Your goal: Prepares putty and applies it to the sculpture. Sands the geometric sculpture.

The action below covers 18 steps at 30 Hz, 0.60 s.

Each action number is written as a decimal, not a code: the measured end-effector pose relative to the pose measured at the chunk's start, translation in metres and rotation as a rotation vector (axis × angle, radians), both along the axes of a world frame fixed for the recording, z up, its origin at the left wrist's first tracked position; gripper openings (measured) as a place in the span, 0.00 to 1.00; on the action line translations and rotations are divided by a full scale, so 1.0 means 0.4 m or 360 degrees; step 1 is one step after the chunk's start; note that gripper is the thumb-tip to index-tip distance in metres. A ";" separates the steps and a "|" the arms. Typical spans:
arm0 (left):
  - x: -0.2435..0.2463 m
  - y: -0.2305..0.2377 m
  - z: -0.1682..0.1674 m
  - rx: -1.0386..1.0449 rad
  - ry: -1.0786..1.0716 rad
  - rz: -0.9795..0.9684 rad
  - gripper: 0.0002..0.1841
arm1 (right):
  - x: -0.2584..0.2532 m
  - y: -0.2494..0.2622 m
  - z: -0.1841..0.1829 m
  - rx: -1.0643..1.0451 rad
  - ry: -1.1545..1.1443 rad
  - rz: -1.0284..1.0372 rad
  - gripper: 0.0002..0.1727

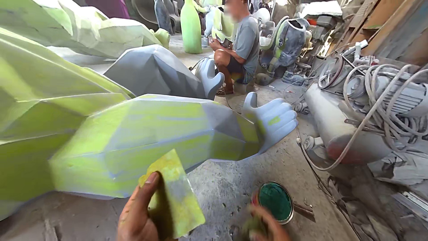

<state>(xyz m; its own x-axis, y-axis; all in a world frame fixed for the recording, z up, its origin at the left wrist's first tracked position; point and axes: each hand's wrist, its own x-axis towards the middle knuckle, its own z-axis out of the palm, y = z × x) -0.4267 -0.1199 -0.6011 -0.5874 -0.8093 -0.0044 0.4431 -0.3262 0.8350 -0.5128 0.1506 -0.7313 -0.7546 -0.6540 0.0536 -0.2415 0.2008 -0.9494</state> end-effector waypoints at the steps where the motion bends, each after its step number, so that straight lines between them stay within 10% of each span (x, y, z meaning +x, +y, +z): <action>1: 0.006 -0.004 0.007 0.0028 0.0013 0.0036 0.15 | -0.082 -0.043 0.050 -0.0126 0.0175 -0.0090 0.33; 10: 0.109 -0.094 0.015 -0.0109 0.0115 0.0184 0.16 | -0.429 -0.334 0.165 0.0102 0.0533 -0.1162 0.20; 18: 0.149 -0.101 0.008 0.0007 0.0142 0.0310 0.17 | -0.237 -0.491 0.312 0.0094 0.1088 -0.0673 0.22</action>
